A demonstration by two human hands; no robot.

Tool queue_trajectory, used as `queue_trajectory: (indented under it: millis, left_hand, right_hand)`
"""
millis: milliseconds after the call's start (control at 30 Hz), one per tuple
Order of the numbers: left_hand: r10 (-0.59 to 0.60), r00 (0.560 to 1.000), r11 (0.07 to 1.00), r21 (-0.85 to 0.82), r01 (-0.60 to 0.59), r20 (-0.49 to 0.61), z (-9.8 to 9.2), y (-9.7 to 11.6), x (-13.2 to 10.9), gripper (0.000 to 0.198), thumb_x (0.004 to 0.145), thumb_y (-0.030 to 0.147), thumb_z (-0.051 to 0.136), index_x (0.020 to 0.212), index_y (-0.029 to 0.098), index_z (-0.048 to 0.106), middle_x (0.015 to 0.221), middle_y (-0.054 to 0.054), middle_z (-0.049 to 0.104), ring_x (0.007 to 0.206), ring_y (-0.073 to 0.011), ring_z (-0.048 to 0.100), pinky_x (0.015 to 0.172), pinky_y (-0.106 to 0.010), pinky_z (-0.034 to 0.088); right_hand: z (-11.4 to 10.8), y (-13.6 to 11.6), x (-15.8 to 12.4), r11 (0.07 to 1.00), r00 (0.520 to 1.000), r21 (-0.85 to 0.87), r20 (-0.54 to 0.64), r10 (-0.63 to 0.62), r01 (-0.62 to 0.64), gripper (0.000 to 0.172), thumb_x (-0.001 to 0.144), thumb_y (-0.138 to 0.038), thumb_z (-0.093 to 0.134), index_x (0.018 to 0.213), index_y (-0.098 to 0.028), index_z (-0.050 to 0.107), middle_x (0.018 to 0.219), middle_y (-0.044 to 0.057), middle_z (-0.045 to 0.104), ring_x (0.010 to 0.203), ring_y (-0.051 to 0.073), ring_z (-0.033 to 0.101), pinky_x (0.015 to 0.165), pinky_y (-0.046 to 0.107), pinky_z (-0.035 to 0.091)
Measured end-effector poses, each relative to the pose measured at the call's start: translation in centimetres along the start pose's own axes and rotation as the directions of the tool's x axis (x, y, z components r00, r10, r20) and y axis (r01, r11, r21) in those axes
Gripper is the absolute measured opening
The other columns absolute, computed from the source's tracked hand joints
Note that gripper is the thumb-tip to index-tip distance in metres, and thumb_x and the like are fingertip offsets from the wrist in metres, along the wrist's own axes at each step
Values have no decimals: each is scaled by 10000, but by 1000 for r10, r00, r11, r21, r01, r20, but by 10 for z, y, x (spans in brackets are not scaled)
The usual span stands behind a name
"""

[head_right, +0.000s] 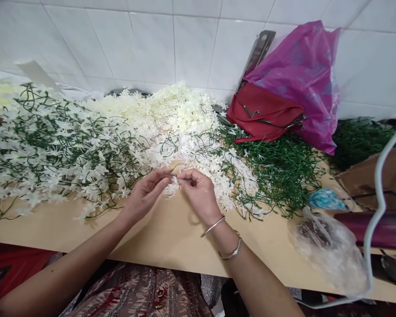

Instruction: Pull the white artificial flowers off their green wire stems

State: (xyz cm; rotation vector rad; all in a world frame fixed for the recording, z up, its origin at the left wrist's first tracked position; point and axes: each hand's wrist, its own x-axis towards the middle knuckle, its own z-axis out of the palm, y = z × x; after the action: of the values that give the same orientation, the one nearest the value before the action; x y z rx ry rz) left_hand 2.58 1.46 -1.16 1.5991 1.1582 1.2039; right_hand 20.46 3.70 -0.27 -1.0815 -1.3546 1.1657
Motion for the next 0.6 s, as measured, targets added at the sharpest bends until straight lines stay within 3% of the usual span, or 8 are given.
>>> queue_trajectory:
  millis: [133, 233, 333, 400, 500, 600]
  left_hand:
    - [-109, 994, 984, -141, 105, -20, 5, -6, 8, 273, 908, 353, 703, 1123, 184, 702, 961, -54, 774, 824, -168, 718, 693, -241, 532]
    - [-146, 989, 977, -160, 141, -24, -4, -11, 14, 219, 863, 349, 725, 997, 176, 731, 912, -47, 768, 795, -157, 700, 696, -237, 522]
    - [-197, 980, 971, -146, 191, -28, -17, -12, 17, 311, 827, 351, 758, 1085, 179, 732, 832, -26, 750, 753, -145, 682, 655, -220, 500]
    - [-232, 972, 961, -160, 224, -36, -23, -13, 18, 415, 816, 362, 775, 1181, 175, 712, 785, -14, 732, 731, -140, 680, 626, -208, 488]
    - [-251, 966, 942, -244, 232, -53, -25, -14, 16, 433, 800, 384, 800, 1168, 171, 719, 1031, -67, 757, 789, -134, 718, 678, -215, 544]
    - [-196, 974, 951, -264, 160, -116, -21, -13, 14, 329, 812, 386, 805, 1055, 169, 754, 1307, -105, 680, 947, -154, 745, 828, -247, 600]
  right_hand:
    - [3, -5, -7, 985, 998, -164, 39, -50, 56, 143, 890, -279, 655, 931, -213, 775, 888, 38, 783, 816, 194, 709, 776, 322, 539]
    - [-2, -11, -8, 967, 997, -243, 12, -82, 82, 175, 934, -261, 599, 961, -210, 764, 871, 38, 781, 820, 202, 732, 767, 324, 561]
    - [-15, -14, -5, 893, 973, -426, -103, -207, 145, 213, 976, -238, 543, 974, -209, 754, 891, 50, 776, 849, 213, 731, 785, 345, 568]
    - [-25, -11, -4, 800, 940, -572, -136, -313, 184, 249, 995, -205, 503, 1032, -207, 749, 1023, 84, 782, 957, 235, 731, 878, 395, 569]
    - [-30, -6, -7, 618, 909, -755, -70, -410, 221, 230, 992, -193, 534, 1042, -212, 757, 1201, 128, 751, 1151, 291, 681, 1036, 504, 514]
    - [-20, -3, -14, 509, 900, -807, 62, -430, 299, 197, 993, -180, 567, 1039, -226, 753, 1167, 120, 746, 1152, 297, 651, 1041, 522, 504]
